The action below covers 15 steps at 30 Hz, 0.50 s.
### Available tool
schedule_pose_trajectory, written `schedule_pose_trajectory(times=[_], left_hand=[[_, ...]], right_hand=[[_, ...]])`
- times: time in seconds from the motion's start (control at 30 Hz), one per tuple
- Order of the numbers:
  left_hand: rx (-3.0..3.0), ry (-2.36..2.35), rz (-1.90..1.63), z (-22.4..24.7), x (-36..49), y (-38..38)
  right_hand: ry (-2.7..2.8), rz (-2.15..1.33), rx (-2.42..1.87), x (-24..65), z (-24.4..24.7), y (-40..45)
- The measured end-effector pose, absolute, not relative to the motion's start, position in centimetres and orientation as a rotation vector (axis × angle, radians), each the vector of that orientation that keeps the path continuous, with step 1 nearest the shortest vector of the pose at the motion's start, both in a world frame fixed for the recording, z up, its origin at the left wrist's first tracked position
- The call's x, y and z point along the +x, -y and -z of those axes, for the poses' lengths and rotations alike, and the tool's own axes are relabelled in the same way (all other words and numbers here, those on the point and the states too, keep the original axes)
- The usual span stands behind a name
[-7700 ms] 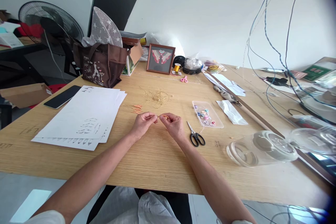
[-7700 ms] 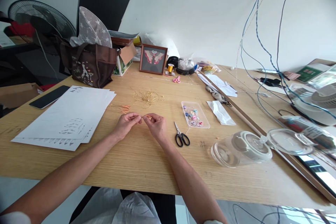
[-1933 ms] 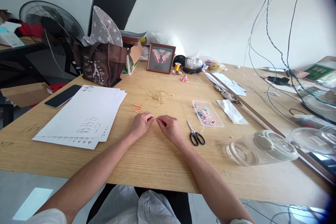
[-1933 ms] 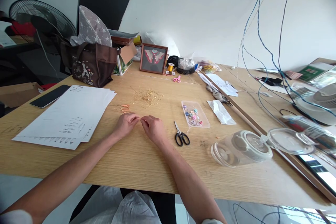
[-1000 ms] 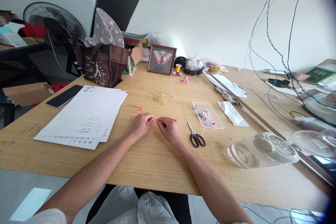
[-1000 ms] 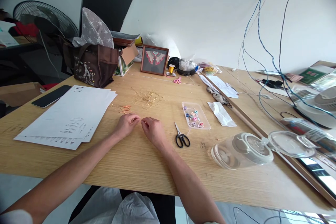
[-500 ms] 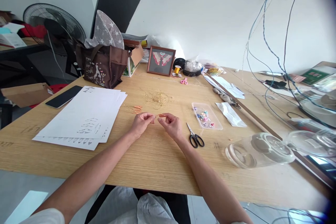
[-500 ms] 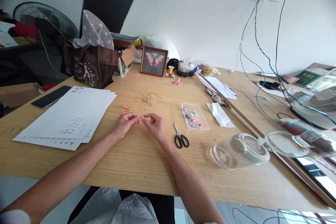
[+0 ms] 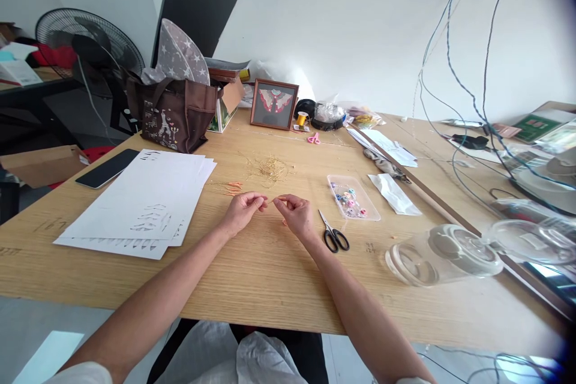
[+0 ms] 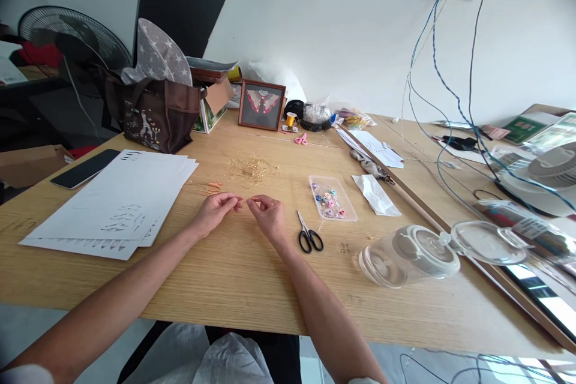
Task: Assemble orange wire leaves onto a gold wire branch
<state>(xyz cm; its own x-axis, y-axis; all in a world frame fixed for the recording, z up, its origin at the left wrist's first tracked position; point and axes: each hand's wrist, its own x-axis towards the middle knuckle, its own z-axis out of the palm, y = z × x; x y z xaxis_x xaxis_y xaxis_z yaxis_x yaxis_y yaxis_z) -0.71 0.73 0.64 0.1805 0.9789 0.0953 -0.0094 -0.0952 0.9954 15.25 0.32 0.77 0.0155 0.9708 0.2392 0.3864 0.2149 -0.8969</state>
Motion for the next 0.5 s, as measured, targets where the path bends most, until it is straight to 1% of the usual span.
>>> schedule_pose_trajectory(times=[0.27, 0.4, 0.5], left_hand=[[1.455, -1.018, -1.038, -0.4, -0.65, -0.9], [1.4, -1.09, -1.107, -0.72, -0.79, -0.97], [1.314, -1.159, -1.147, -0.85, -1.1, -1.14]], right_hand=[[1.697, -0.686, -1.334, 14.92, -1.23, 0.15], [1.775, -0.731, -1.341, 15.21, -1.6, 0.17], [1.847, -0.845, -1.306, 15.75, -1.73, -0.04]])
